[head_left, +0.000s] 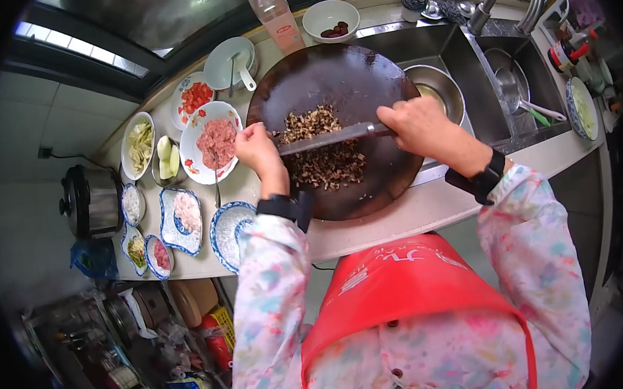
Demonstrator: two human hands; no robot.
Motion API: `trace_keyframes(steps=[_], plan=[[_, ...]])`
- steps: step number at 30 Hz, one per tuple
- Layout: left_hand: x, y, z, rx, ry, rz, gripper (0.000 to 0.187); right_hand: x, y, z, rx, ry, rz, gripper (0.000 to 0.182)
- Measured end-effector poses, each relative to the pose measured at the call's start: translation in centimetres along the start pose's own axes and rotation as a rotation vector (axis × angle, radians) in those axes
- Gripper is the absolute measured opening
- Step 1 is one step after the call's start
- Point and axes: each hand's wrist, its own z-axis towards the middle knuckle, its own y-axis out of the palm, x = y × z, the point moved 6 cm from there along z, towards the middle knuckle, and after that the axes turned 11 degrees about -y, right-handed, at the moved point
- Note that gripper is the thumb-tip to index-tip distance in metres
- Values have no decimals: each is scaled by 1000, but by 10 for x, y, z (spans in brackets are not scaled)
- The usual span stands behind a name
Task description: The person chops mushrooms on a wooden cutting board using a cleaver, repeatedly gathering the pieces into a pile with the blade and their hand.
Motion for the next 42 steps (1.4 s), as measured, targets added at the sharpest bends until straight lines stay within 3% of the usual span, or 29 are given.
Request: trace_keyframes(steps=[2,6,8,12,14,16,17,20,24,26,28,29,37,40,42], plan=[[12,3,-16,83,222,78,10,2,25,-17,-16,10,50,24],[14,5,-4,-37,192,15,10,5,29,-26,74,19,114,25],[14,2,2,-116,-96,-117,8,6,2,-13,-44,15,92,24],[-12,-3,-4,-134,-258,-35,6,-5,-5,-3,-130,24,79,18],[2,2,-13,21,126,26,9,2,16,-17,-121,51,92,17],[20,11,-19,16,101,117,9,12,28,-27,-30,110,140,12],[8,17,-6,-107,-49,-3,7,19,29,-21,-49,90,158,14],[24,15,0,-162,-147,-126,6,21,-6,-7,-119,92,119,14],[45,30,21,-210,-38,-228,6,45,0,22,2,62,80,18],[30,42,39,-184,-2,-150,7,54,26,30,-12,59,87,17],[22,34,34,-29,28,-35,8,53,34,29,-41,55,110,17],[18,32,33,-75,33,-21,8,49,37,22,-60,52,126,17],[12,-5,-8,-291,-263,-99,4,-5,-14,-1,-130,-22,137,22],[-1,-5,-16,-64,24,-10,9,-4,8,-15,-196,23,137,23],[3,1,-21,-15,115,47,12,3,31,-36,-28,35,159,24]])
